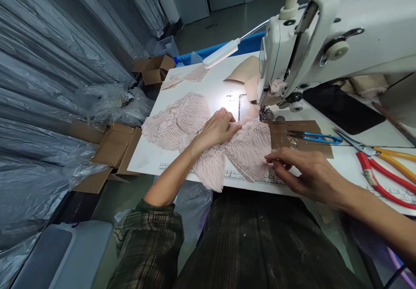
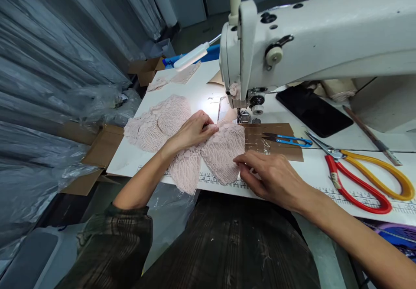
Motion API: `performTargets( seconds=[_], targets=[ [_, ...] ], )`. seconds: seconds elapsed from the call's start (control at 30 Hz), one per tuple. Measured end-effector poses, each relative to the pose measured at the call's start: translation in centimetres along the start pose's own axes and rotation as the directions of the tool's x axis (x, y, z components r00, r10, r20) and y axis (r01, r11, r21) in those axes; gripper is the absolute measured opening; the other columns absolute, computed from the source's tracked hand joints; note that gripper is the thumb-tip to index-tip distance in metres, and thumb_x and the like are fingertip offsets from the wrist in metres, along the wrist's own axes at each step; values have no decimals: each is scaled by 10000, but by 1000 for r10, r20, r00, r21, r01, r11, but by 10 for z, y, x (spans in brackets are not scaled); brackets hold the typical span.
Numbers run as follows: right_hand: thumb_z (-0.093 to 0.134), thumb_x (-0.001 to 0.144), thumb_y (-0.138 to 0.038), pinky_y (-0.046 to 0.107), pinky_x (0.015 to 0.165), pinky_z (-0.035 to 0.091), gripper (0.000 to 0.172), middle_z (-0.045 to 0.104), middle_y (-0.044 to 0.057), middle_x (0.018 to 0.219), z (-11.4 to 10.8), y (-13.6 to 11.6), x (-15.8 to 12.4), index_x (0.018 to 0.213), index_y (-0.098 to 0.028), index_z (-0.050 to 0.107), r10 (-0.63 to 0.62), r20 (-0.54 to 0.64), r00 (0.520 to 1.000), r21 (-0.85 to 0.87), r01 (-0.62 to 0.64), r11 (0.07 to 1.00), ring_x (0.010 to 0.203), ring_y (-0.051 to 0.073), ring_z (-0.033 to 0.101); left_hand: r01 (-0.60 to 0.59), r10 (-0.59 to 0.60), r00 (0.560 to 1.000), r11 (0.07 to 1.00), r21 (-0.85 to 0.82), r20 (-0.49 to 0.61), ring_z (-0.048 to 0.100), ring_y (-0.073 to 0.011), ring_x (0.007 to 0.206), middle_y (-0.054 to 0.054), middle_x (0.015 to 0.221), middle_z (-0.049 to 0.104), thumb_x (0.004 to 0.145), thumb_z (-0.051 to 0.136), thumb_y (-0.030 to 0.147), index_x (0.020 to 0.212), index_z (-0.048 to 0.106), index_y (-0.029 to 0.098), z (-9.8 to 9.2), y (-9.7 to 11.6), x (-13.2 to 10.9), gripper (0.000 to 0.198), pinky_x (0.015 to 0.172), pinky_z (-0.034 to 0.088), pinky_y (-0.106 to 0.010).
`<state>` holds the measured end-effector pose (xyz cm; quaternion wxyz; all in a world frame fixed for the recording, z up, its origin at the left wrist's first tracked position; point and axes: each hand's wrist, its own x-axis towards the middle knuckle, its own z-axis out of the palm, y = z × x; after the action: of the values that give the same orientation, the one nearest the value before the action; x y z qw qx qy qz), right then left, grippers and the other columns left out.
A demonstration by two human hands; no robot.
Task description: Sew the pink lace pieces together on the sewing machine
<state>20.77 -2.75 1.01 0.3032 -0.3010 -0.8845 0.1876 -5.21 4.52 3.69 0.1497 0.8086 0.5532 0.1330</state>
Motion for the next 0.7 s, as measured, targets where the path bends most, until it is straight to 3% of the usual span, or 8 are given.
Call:
performTargets(
  seconds=[0.17,0.27,0.33,0.4,0.5,0.57,0.7],
  targets=[
    [504,960,-261,317,721,572,270,725,84,1028,-6,9,6,1192,-209,630,204,-110,973,73,-197,978,843,184,700,-90,93,995,990,-107,29,506,-131,640,-11,785,572,912,599,315,771,515,204,-5,5,-10,198,564,355,-271],
    [543,951,-375,435,925,571,425,684,153,1226,-4,14,23,1322,-177,603,230,-147,962,68,-222,973,1101,270,675,-88,103,994,967,-240,48,436,-104,536,36,658,530,934,582,340,829,536,214,-11,15,-22,170,505,306,-252],
    [555,941,-457,500,1014,530,525,651,178,1311,0,15,35,1372,-160,581,253,-124,960,100,-241,965,1211,307,630,-93,110,994,924,-370,23,477,-95,558,34,690,576,916,624,342,890,546,219,-12,21,-28,148,513,343,-232],
    [543,944,-490,512,1031,518,554,646,175,1336,5,15,45,1381,-151,580,309,-58,949,189,-294,937,1222,308,629,-83,102,995,865,-494,12,549,-99,615,18,749,638,895,660,333,959,559,220,-12,26,-33,165,548,405,-219],
    [532,954,-434,469,989,541,469,714,135,1223,11,13,55,1311,-147,634,367,22,930,331,-353,875,1099,266,687,-58,111,993,766,-640,43,603,-107,651,8,763,684,888,675,319,1127,599,225,-12,31,-38,268,585,457,-216],
    [534,951,-382,447,997,532,410,729,117,1185,15,14,58,1266,-151,660,359,28,933,398,-340,852,1079,245,689,-50,136,988,711,-701,67,611,-108,655,-5,784,700,894,671,307,1205,641,235,-12,32,-41,321,584,468,-217],
    [533,942,-341,444,972,532,438,706,131,1222,23,18,57,1331,-154,609,352,-29,936,389,-314,866,1091,245,673,6,124,985,666,-746,120,654,-125,717,-65,924,751,870,702,277,1130,750,206,-9,32,-46,274,594,506,-227]
  ],
)
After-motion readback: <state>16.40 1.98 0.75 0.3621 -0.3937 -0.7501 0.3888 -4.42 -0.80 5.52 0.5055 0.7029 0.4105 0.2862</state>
